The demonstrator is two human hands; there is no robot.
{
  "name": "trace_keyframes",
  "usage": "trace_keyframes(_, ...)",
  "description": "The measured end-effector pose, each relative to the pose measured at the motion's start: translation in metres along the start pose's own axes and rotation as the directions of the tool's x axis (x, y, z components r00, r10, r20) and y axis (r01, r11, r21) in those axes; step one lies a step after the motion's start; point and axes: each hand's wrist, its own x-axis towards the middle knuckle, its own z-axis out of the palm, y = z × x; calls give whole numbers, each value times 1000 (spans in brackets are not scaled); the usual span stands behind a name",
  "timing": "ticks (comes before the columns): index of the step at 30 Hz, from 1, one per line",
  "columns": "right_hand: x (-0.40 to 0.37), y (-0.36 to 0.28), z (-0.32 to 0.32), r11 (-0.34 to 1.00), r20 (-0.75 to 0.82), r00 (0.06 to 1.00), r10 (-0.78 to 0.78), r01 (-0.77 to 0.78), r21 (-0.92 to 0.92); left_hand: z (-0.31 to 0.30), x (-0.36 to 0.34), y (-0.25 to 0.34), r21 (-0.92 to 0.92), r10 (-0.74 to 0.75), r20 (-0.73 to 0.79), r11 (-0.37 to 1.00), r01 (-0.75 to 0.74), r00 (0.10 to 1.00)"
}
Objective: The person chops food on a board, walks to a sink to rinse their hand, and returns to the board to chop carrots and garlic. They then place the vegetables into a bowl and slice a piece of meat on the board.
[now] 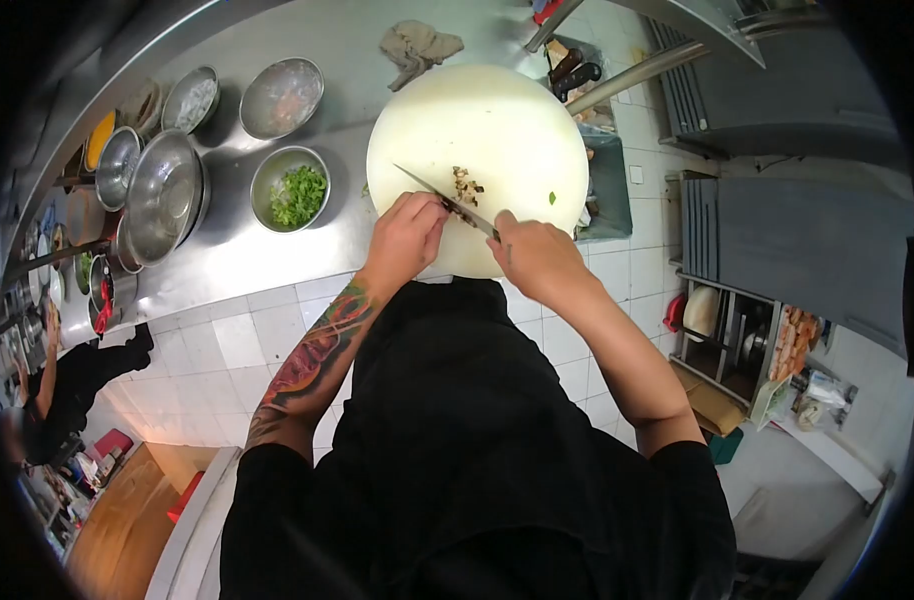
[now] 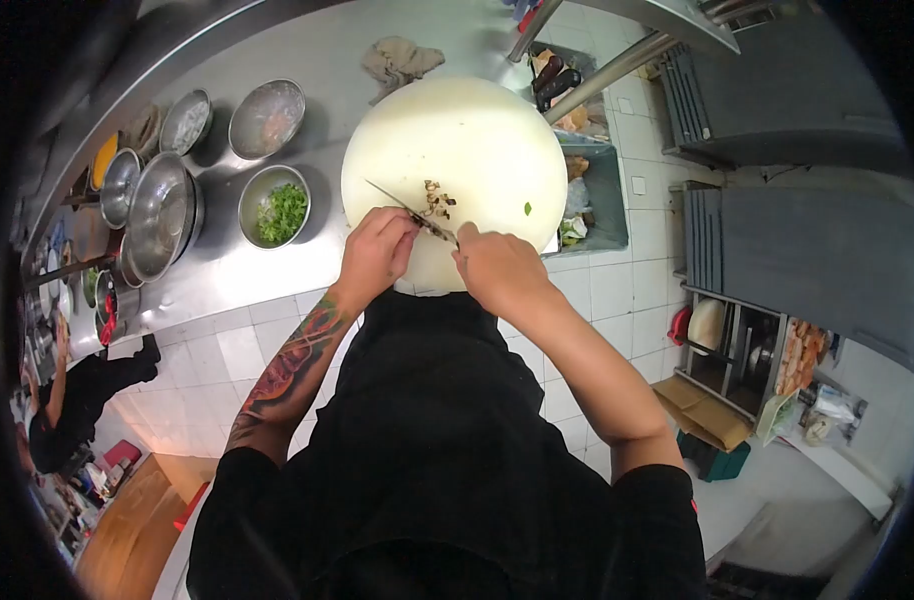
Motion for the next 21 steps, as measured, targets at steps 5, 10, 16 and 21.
trace_keyframes(5,5,4,15,1000,-20,1000,2,-2,14,1,-1,-1,10,10,-30,1000,-9,999)
trace_keyframes(10,-3,-3,11,1000,36,999,22,-23,11,3,-5,-6,11,-8,-33,1000,9,999)
trace_keyframes(16,8,-1,23,999,53,997,50,-50,-4,2,-7,-6,13,3,-48,1000,-2,999)
trace_keyframes(21,9,13,-5,990,74,996,54,-63,125,-16,-5,4,-51,-79,9,996,80,997)
